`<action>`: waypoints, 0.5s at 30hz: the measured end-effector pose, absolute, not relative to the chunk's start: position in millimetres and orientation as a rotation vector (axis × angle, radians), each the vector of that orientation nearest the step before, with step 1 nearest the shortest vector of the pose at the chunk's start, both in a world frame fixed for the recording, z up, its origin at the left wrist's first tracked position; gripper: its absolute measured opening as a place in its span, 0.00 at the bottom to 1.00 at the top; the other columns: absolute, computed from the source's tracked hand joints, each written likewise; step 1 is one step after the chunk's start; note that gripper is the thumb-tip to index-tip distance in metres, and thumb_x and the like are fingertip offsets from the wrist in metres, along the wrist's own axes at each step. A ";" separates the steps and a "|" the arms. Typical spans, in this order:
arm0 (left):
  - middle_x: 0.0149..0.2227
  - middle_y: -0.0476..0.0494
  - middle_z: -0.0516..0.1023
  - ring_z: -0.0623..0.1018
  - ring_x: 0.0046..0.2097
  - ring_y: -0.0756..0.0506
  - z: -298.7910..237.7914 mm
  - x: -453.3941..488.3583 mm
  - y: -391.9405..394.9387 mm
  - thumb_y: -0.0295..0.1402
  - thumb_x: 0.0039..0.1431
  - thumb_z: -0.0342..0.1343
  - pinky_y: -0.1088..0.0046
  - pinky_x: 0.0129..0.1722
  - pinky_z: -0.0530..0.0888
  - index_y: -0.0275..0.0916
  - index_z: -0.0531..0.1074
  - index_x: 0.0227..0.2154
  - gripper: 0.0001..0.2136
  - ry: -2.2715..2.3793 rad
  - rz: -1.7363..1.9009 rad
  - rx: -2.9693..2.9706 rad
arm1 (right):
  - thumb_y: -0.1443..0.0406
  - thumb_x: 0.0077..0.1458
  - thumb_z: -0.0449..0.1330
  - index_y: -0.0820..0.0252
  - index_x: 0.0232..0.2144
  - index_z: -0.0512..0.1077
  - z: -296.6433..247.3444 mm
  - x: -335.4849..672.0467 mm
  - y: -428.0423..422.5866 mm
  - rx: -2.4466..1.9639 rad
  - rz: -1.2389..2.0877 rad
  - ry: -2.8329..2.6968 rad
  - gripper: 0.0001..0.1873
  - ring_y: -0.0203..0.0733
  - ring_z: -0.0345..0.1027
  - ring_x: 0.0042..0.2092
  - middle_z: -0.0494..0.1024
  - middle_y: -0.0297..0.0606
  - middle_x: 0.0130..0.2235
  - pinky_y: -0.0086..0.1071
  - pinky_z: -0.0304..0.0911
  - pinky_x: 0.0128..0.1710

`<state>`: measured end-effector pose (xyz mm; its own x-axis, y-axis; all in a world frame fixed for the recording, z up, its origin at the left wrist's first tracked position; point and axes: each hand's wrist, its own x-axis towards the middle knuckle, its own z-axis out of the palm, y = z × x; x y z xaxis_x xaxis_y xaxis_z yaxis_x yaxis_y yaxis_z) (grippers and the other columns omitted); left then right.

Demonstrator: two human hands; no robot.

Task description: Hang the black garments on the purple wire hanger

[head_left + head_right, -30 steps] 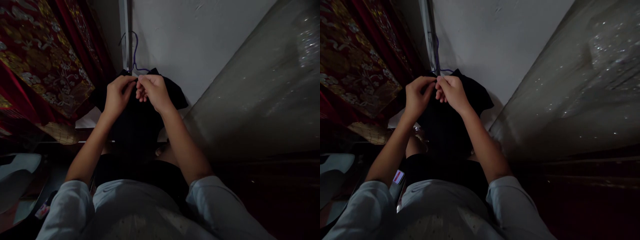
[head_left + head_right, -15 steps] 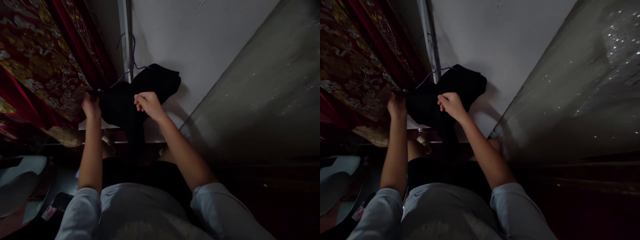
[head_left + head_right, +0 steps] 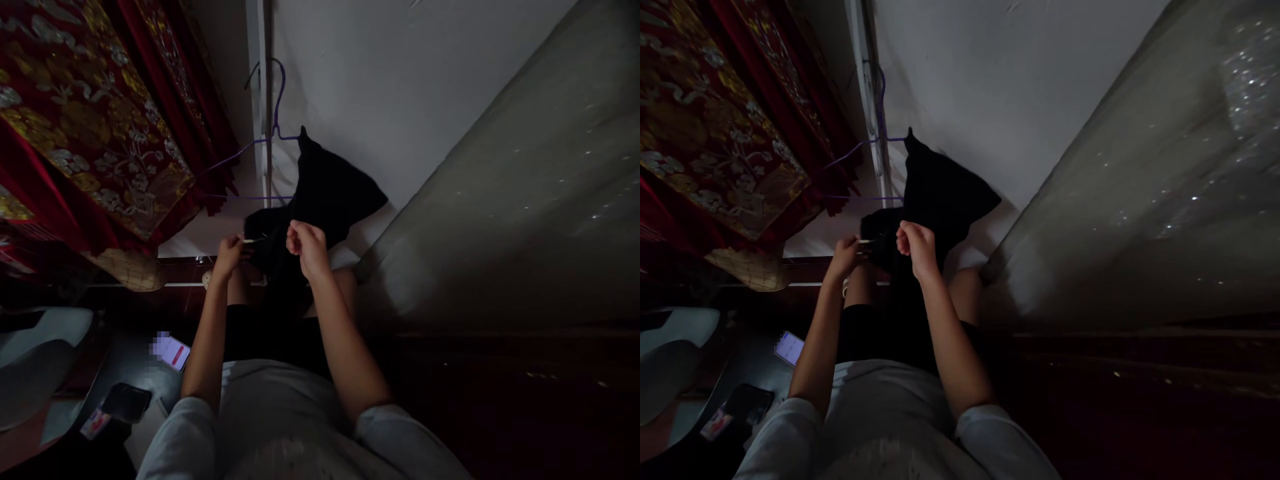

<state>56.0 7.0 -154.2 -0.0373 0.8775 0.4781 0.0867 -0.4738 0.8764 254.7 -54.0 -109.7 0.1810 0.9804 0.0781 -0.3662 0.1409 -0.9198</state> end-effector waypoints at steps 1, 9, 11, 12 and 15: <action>0.24 0.53 0.74 0.76 0.28 0.54 -145.3 59.0 3.6 0.40 0.65 0.63 0.80 0.30 0.74 0.34 0.72 0.29 0.15 1.023 1.528 1.610 | 0.50 0.49 0.62 0.58 0.23 0.67 -113.2 258.9 -56.7 -0.929 1.158 -0.818 0.18 0.29 0.54 0.18 0.63 0.28 0.17 0.25 0.45 0.18; 0.36 0.45 0.79 0.79 0.39 0.48 -46.5 107.4 -29.5 0.38 0.66 0.61 0.72 0.45 0.77 0.37 0.77 0.36 0.09 0.743 1.446 1.818 | 0.56 0.50 0.65 0.57 0.28 0.69 -117.2 288.7 -69.8 -1.065 0.853 -1.062 0.13 0.35 0.66 0.33 0.71 0.31 0.28 0.29 0.63 0.36; 0.37 0.44 0.80 0.80 0.41 0.46 -38.1 119.0 -43.2 0.36 0.67 0.60 0.70 0.46 0.76 0.37 0.78 0.36 0.08 0.761 1.414 1.962 | 0.58 0.50 0.67 0.56 0.36 0.70 -108.7 279.2 -74.6 -0.956 0.949 -1.163 0.14 0.38 0.69 0.39 0.75 0.33 0.36 0.30 0.66 0.42; 0.39 0.42 0.80 0.80 0.44 0.45 -36.0 122.0 -48.5 0.35 0.67 0.60 0.69 0.48 0.76 0.37 0.78 0.37 0.07 0.782 1.419 2.037 | 0.58 0.50 0.67 0.56 0.39 0.70 -103.8 273.4 -76.4 -0.914 0.998 -1.236 0.15 0.39 0.70 0.42 0.76 0.34 0.39 0.31 0.67 0.44; 0.51 0.38 0.77 0.76 0.56 0.40 -34.9 117.7 -55.4 0.40 0.68 0.59 0.62 0.60 0.71 0.38 0.78 0.38 0.10 0.851 1.509 2.195 | 0.57 0.53 0.66 0.58 0.39 0.73 -88.3 262.7 -74.5 -0.891 1.014 -1.490 0.14 0.43 0.71 0.42 0.78 0.37 0.39 0.34 0.68 0.43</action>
<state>117.7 -55.4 -34.9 0.2553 0.6465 0.7190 0.2810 -0.7611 0.5846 262.7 -74.5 -88.3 -0.1455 0.9247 0.3519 0.0118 0.3572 -0.9339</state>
